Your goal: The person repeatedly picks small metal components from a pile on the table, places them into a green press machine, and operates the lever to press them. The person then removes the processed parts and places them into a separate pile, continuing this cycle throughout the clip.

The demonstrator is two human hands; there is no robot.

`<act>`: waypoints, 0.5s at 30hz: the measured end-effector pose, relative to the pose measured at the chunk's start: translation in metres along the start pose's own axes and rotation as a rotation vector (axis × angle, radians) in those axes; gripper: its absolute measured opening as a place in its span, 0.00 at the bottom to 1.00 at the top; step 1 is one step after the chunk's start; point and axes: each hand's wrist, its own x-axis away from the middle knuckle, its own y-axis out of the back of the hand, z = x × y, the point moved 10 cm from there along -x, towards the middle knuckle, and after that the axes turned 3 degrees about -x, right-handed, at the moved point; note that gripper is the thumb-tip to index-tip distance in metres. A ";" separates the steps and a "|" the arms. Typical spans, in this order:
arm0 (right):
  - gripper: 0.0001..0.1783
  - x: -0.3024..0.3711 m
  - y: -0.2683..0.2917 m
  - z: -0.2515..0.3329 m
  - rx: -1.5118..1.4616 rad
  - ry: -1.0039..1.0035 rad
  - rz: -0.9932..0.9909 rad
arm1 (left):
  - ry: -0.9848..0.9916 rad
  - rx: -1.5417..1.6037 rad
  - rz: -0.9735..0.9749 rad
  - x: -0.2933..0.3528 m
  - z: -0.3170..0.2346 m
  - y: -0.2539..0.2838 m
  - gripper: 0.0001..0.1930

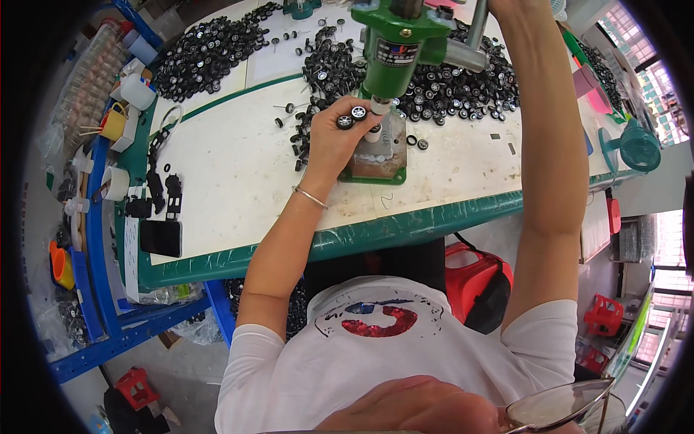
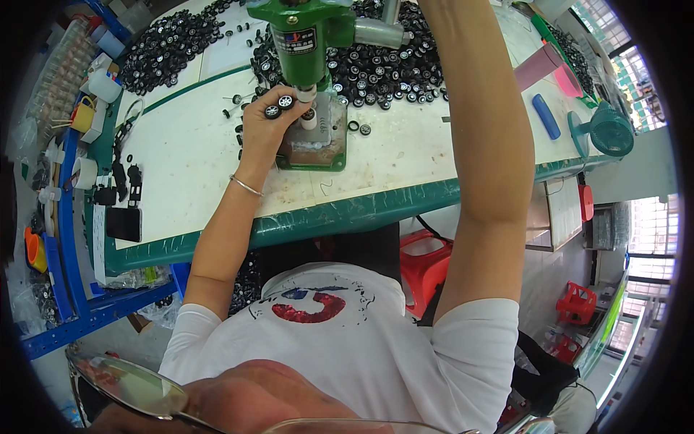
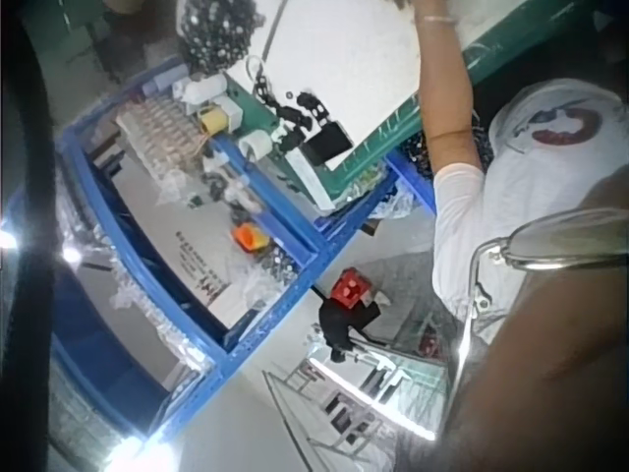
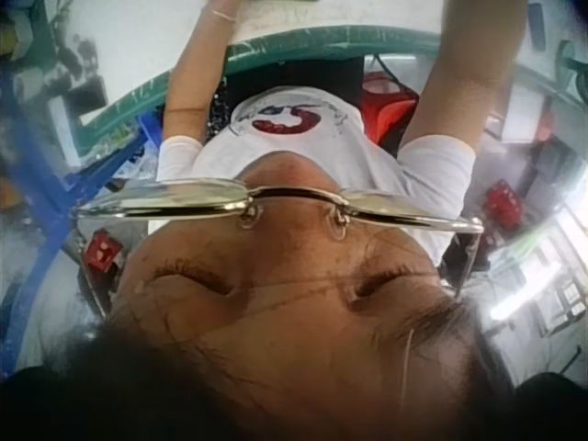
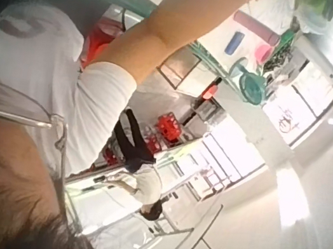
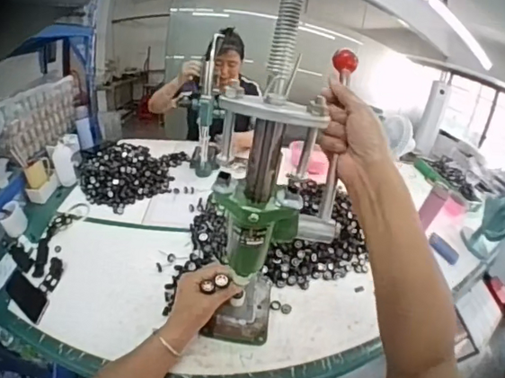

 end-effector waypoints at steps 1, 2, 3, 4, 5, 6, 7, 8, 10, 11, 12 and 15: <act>0.14 0.002 0.001 0.000 0.010 0.046 -0.040 | -0.011 -0.006 -0.003 0.000 0.000 0.002 0.06; 0.14 0.003 0.002 -0.001 0.023 0.054 -0.055 | -0.022 -0.011 -0.004 0.000 0.001 0.003 0.06; 0.13 0.003 0.001 0.000 0.025 0.064 -0.057 | -0.034 -0.014 0.000 0.001 0.000 0.003 0.06; 0.13 0.003 0.000 0.000 0.027 0.074 -0.060 | -0.038 -0.012 0.003 0.001 -0.003 0.002 0.06; 0.13 0.004 0.000 0.001 0.031 0.086 -0.064 | -0.036 -0.013 0.001 0.002 -0.003 0.002 0.06; 0.13 0.006 -0.004 0.004 0.046 0.117 -0.046 | -0.037 -0.014 -0.005 0.001 -0.004 0.004 0.06; 0.13 0.012 -0.010 0.009 0.062 0.149 -0.028 | -0.037 -0.015 -0.011 0.002 -0.003 0.005 0.07; 0.13 0.016 -0.013 0.012 0.078 0.181 -0.010 | -0.042 -0.011 -0.013 0.002 -0.002 0.004 0.07; 0.13 0.002 -0.010 0.002 -0.077 0.017 0.163 | -0.059 -0.015 -0.011 0.001 -0.002 0.003 0.06; 0.13 -0.001 0.000 0.004 -0.071 0.032 0.164 | -0.066 -0.019 -0.008 0.000 -0.003 0.003 0.06; 0.13 0.001 -0.001 0.004 -0.070 0.045 0.166 | -0.056 -0.019 -0.012 0.001 -0.002 0.004 0.06; 0.13 0.026 -0.027 0.023 0.129 0.276 0.018 | -0.028 -0.018 -0.027 0.002 0.001 0.005 0.06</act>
